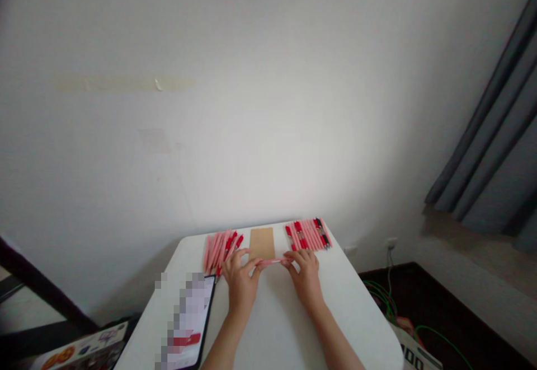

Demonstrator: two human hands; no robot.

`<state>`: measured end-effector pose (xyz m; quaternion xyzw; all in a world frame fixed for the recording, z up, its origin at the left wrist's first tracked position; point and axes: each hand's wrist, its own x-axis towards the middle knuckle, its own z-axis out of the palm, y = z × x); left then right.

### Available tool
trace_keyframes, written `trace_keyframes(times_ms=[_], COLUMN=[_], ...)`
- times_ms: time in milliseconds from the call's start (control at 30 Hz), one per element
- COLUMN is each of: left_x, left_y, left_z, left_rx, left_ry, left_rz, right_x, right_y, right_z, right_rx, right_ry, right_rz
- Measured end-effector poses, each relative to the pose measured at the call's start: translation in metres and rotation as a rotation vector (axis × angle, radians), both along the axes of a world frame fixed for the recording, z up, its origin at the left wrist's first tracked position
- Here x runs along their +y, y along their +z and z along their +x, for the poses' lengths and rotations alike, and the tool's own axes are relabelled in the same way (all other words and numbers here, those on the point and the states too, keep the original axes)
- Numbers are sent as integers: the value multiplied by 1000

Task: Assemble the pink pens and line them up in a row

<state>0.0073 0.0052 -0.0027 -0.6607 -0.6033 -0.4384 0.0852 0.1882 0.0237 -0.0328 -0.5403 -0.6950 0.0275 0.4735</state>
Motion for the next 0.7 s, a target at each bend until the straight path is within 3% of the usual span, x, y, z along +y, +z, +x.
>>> trace_keyframes(times_ms=[233,400,533,700], left_x=[0,2,1,-3], left_y=[1,0,-1,4], left_z=[0,-2,-1,3], left_rx=[-24,-16,-14,-25], left_ry=[11,9,3,-55], left_rz=[7,-3,-11,-45], right_x=[2,0,1,-1], right_y=[-1,1,6,14], right_z=[1,0,-2,-5], right_rx=[53,180,402,820], right_ry=[-45,28,103,351], right_rz=[-1,-28,-66,-254])
